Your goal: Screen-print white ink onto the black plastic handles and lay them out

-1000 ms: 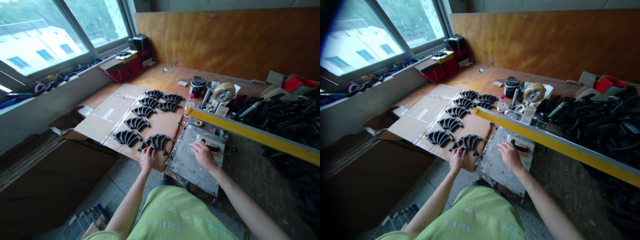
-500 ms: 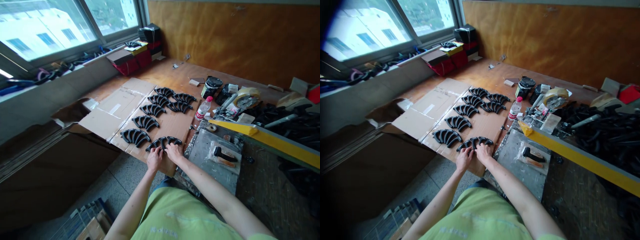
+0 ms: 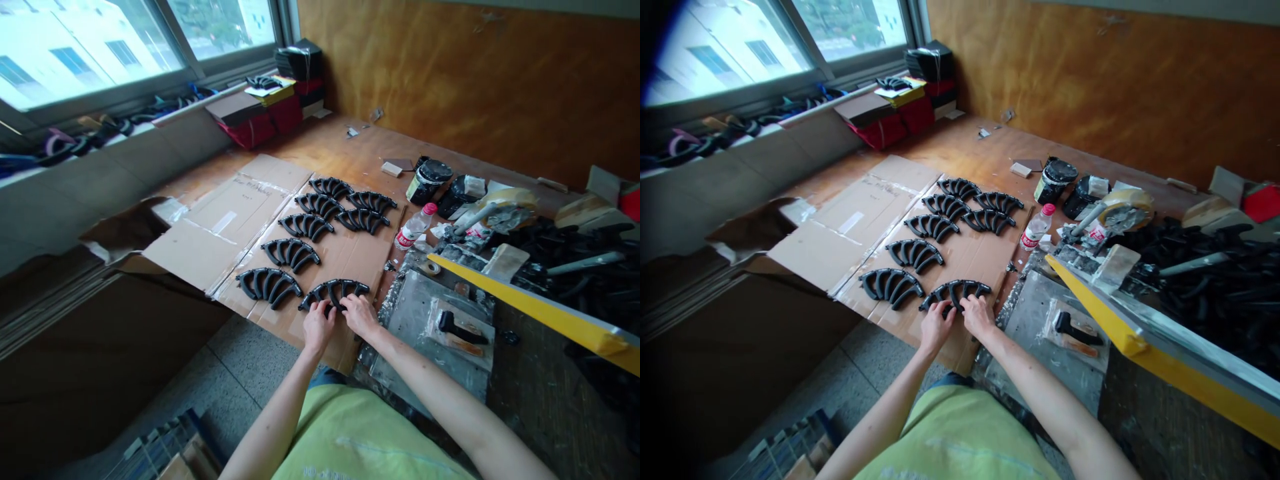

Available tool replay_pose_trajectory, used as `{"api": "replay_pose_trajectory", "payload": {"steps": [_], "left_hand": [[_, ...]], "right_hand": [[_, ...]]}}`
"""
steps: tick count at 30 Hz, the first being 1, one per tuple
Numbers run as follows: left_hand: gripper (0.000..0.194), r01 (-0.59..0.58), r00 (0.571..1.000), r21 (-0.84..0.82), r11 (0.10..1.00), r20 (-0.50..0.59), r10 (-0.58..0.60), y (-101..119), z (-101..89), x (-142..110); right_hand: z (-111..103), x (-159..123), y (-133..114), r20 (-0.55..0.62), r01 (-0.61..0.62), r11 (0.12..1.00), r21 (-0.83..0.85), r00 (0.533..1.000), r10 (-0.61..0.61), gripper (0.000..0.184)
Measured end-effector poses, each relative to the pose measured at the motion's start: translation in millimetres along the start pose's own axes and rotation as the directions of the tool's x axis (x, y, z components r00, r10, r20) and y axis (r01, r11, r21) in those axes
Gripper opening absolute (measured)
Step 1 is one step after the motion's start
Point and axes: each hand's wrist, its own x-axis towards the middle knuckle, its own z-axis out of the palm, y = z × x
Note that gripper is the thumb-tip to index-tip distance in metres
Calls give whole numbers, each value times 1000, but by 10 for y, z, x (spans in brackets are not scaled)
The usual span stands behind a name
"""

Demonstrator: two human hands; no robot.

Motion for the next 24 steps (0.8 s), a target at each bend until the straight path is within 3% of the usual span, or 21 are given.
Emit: {"api": "replay_pose_trajectory", "payload": {"steps": [5,12,17,21,24], "left_hand": [[34,-39,999,-9,999,-11,39,328,95,292],[32,-165,986,20,986,4,165,825,246,989],[30,-232,972,42,972,-14,233,837,207,1490],[35,-256,964,66,964,-51,260,770,164,1831],[40,-281,957,72,957,-55,285,724,151,1914]], "right_hand": [[-209,252,235,-18,-88,996,-26,996,88,27],[-329,657,496,-141,-306,950,-56,945,296,30],[-254,983,487,-241,-360,932,-25,907,344,34],[-312,1297,550,-239,-268,963,23,934,265,36],[-364,1389,628,-230,-205,977,57,950,212,42]]}}
